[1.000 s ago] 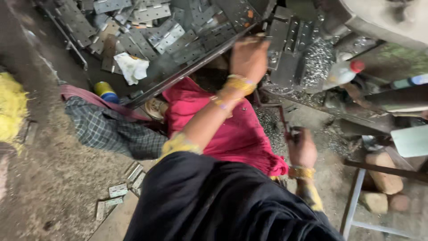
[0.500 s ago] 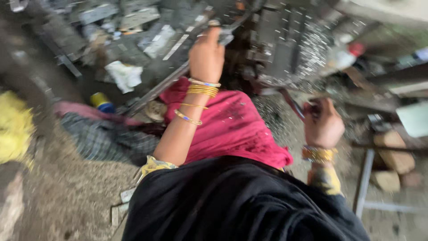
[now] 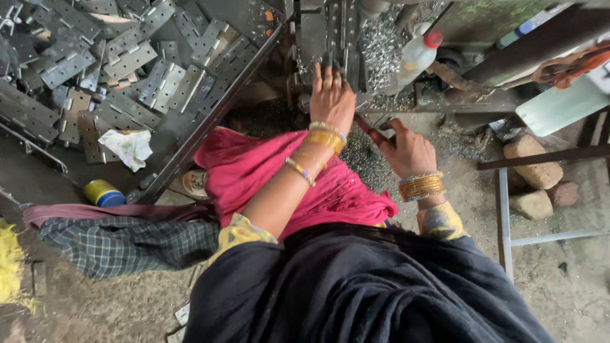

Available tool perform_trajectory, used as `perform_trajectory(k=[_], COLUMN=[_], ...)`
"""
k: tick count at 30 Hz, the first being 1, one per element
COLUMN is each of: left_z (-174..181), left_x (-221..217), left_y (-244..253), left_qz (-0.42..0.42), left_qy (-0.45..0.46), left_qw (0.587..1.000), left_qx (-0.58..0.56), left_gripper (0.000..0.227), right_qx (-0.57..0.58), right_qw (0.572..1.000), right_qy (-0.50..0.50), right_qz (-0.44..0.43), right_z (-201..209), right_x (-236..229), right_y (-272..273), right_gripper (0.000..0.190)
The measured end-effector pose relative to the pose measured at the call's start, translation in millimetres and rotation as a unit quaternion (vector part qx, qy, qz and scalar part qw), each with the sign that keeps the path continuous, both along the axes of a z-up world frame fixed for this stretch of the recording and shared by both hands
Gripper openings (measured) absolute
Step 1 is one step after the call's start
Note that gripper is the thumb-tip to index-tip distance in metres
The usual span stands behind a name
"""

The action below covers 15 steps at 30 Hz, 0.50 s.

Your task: The person sits on the floor and repeatedly places small metal plates against a rotating grinding wheel, using a metal rod to assist positioning. The person picks up each plate from a nearby pile, grinds its edges, and returns it to the pile.

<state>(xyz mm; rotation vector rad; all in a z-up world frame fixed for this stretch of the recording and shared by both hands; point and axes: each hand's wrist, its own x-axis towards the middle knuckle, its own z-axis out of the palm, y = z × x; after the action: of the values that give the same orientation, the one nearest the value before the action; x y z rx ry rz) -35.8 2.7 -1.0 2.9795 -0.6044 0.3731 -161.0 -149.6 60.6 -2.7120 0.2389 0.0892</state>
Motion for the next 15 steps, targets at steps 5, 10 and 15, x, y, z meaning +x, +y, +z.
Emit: perform_trajectory(k=[5,10,15], left_z=[2.8,4.5,-2.7], left_x=[20.5,23.0,-5.8], left_y=[-0.3,3.3,0.1], left_qz=[-0.012,-0.007,-0.023], left_qy=[0.017,0.005,-0.021], left_qw=[1.000,1.000,0.999], left_qx=[0.019,-0.010,-0.036], left_gripper=[0.039,0.037,0.041], right_qx=[0.014,0.061,0.086], right_qw=[1.000,0.991,0.990], right_qy=[-0.004,0.122,0.108], right_qz=[0.011,-0.014,0.018], right_z=[-33.3,-122.5,-160.6], right_x=[0.7,-14.1,-43.5], right_y=[-21.6,-28.8,-50.6], right_gripper=[0.041,0.035,0.035])
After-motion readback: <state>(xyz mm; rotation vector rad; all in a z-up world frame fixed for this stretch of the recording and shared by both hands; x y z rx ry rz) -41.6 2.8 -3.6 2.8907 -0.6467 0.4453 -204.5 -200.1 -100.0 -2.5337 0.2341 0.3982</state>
